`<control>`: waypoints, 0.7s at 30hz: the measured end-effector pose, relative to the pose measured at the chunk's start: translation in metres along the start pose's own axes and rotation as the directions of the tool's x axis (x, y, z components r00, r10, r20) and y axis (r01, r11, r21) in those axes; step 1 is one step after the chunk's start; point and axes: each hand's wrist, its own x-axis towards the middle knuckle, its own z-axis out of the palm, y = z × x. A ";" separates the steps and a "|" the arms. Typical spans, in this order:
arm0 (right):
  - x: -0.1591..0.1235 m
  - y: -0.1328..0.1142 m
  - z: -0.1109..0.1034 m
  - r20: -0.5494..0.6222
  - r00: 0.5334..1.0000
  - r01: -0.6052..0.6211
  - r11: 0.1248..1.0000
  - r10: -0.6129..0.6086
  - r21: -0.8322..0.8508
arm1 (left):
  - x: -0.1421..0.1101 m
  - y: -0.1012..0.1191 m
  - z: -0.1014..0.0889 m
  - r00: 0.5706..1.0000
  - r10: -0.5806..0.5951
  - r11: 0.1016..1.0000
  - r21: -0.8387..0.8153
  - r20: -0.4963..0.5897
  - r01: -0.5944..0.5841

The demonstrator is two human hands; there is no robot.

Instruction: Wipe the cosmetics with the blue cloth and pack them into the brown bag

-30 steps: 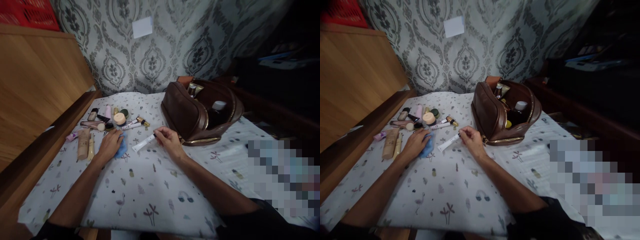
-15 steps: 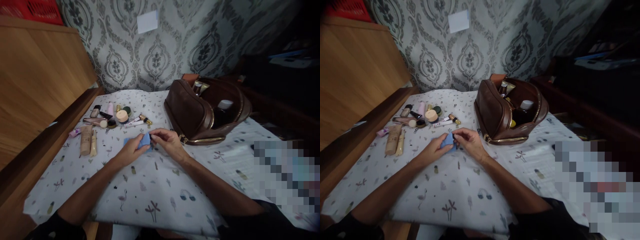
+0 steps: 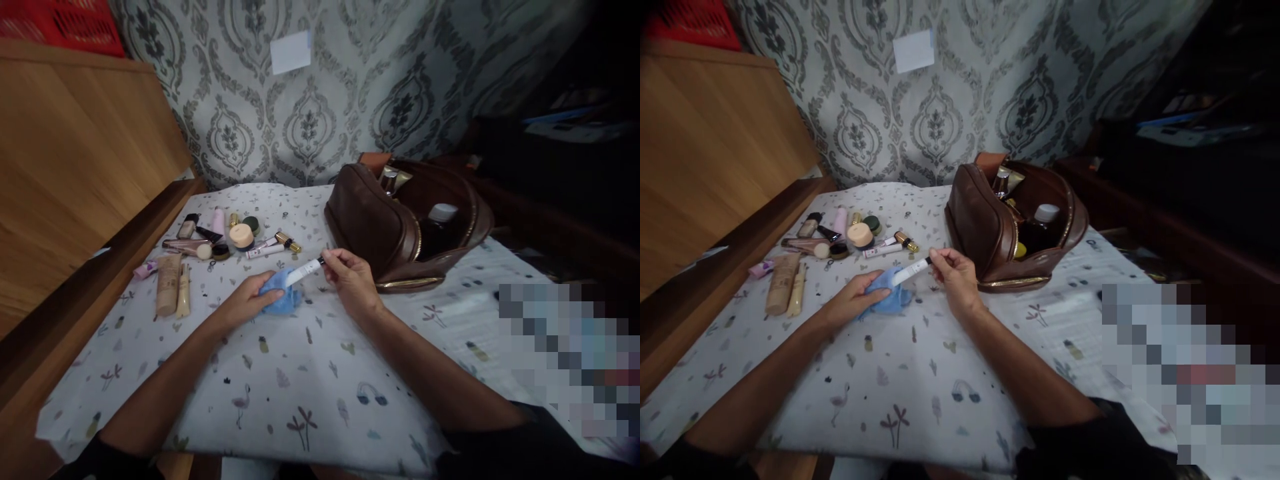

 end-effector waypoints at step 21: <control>-0.015 -0.007 0.010 0.369 0.907 -0.282 0.942 0.200 0.181 | 0.000 -0.007 0.000 0.996 -0.023 0.999 -0.033 0.081 0.026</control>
